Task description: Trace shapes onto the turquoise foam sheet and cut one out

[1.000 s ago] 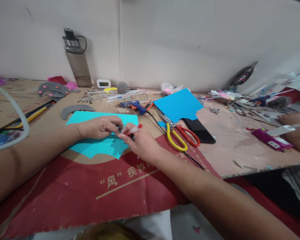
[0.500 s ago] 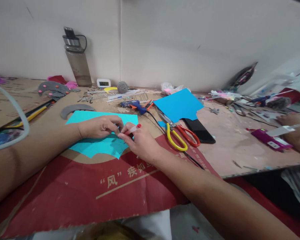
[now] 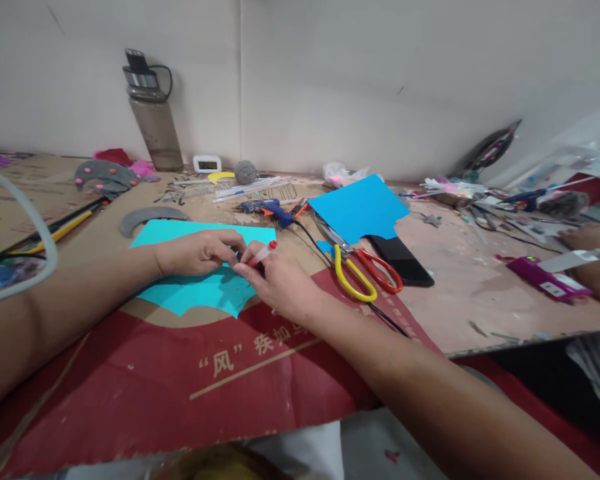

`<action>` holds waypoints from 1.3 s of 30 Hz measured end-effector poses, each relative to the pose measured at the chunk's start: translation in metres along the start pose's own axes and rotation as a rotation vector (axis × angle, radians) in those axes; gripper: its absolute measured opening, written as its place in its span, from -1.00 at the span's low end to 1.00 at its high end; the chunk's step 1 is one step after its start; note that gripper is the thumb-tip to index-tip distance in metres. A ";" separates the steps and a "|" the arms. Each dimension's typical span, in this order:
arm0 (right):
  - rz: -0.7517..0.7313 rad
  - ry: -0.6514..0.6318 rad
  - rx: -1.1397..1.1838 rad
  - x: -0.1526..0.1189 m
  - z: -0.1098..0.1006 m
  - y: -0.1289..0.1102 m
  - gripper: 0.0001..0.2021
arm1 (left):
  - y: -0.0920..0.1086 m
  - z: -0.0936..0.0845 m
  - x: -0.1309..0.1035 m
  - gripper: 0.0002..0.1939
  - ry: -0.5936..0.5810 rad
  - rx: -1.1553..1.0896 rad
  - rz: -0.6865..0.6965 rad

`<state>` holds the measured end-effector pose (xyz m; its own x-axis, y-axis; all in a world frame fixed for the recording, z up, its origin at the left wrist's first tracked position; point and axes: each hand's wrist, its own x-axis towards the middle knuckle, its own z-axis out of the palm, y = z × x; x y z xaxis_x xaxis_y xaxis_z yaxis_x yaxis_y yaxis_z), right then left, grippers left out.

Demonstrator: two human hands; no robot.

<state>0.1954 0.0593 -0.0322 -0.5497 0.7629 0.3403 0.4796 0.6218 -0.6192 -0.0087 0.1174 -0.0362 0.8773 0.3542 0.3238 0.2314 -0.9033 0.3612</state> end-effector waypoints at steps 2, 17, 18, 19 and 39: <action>-0.007 -0.001 0.015 0.000 0.000 0.001 -0.83 | 0.001 0.000 0.000 -0.61 0.000 -0.008 -0.004; -0.025 0.020 0.038 0.001 0.002 0.004 -0.83 | -0.001 0.001 -0.001 -0.63 0.001 -0.026 -0.004; -0.029 0.021 0.029 0.001 0.002 0.004 -0.84 | -0.001 0.001 -0.001 -0.63 0.001 -0.021 -0.005; -0.029 0.020 0.019 0.001 0.002 0.003 -0.84 | 0.000 0.000 0.000 -0.63 0.001 -0.013 -0.006; -0.008 0.006 0.026 0.000 0.000 0.001 -0.83 | 0.001 0.000 0.000 -0.62 0.003 -0.005 -0.018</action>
<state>0.1963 0.0600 -0.0328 -0.5494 0.7591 0.3491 0.4574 0.6229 -0.6346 -0.0086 0.1166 -0.0364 0.8717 0.3711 0.3200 0.2450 -0.8956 0.3714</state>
